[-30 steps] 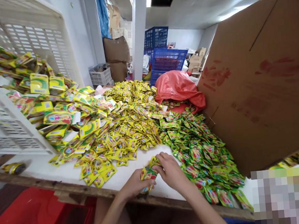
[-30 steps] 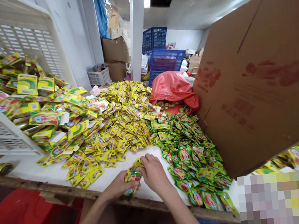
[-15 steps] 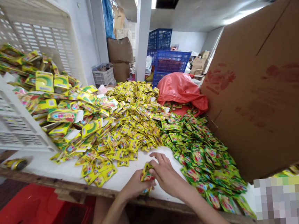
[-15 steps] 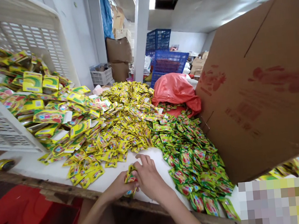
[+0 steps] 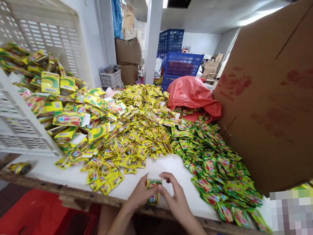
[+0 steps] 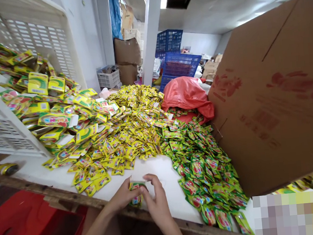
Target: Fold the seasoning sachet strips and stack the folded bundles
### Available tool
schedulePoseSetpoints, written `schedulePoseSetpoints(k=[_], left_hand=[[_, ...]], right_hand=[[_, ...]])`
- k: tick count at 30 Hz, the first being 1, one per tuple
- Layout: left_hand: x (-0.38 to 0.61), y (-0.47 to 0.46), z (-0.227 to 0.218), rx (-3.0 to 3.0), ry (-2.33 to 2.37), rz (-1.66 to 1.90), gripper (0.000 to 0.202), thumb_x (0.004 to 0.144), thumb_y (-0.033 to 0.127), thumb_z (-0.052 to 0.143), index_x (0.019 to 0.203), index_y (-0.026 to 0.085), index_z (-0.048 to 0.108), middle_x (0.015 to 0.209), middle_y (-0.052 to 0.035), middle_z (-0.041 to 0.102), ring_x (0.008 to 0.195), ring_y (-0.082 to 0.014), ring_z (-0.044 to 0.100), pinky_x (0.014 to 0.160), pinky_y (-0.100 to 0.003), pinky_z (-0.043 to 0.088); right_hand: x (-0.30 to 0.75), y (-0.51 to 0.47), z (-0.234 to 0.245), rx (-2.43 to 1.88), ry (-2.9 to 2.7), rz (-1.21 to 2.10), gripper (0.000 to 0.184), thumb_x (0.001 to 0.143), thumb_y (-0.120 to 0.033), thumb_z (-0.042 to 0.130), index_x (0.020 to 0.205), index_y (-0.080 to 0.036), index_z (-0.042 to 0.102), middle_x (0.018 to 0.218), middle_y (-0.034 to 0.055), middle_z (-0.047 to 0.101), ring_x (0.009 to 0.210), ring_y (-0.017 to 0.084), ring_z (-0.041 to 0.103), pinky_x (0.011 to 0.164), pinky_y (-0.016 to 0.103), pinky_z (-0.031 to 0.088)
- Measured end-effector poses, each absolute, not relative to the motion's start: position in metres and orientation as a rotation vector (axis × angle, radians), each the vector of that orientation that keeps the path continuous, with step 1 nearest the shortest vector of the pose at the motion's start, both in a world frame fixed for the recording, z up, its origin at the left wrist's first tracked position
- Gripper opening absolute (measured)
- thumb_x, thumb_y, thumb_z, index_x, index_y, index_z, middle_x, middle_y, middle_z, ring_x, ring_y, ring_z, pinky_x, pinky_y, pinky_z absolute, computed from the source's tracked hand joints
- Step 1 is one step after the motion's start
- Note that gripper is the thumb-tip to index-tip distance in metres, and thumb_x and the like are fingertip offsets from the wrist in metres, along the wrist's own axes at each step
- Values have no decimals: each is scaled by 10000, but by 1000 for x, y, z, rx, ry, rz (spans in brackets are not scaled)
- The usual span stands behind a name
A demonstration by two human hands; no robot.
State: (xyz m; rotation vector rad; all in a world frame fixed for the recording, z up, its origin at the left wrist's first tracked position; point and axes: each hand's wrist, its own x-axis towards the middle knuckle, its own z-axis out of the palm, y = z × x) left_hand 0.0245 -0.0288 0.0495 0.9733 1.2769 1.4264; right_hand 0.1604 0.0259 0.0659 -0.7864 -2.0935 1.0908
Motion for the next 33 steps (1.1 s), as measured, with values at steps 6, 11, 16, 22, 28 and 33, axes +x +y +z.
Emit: schedulePoseSetpoints(k=[6,11,16,22,28,33], left_hand=[[25,-28,47,966,1216,1399,492,771,443,552,1114,198,299,838,-27,565,727,-138,567,683,-252,433],[32,-32,49,1004,1206,1518,373,778,313,573,1046,248,321,931,-18,528,765,-129,569,705,-255,434],[31,-30,52,1056,1221,1425,285,767,300,571,1005,205,447,777,1,565,723,-147,564,642,-234,420],[28,-23,48,1070,1229,1407,200,753,296,576,885,155,524,773,-16,564,726,-155,552,659,-246,429],[32,-29,46,1106,1201,1363,530,671,109,588,1135,230,364,977,-40,544,816,-156,571,719,-257,437],[35,-28,49,1211,1179,1198,705,640,62,567,1237,245,239,961,-39,535,811,-155,559,720,-254,427]], right_hand=[[162,23,41,-895,-1776,1205,315,802,-319,530,1091,-224,446,1034,56,545,921,181,528,814,310,427],[171,36,43,-919,-1853,1188,272,820,-327,503,1060,-200,498,829,17,570,777,165,525,737,281,427],[178,47,52,-837,-1963,1263,239,845,-353,459,934,-180,599,817,37,613,770,174,548,709,270,439],[172,50,54,-787,-1869,1273,243,839,-360,473,961,-184,588,794,35,586,767,168,551,712,271,446],[172,51,43,-854,-1707,1356,445,826,-362,493,1223,-186,395,752,-5,510,687,136,510,669,252,434],[175,55,39,-882,-1604,1440,375,805,-367,522,1123,-182,447,775,3,500,712,145,520,667,254,445]])
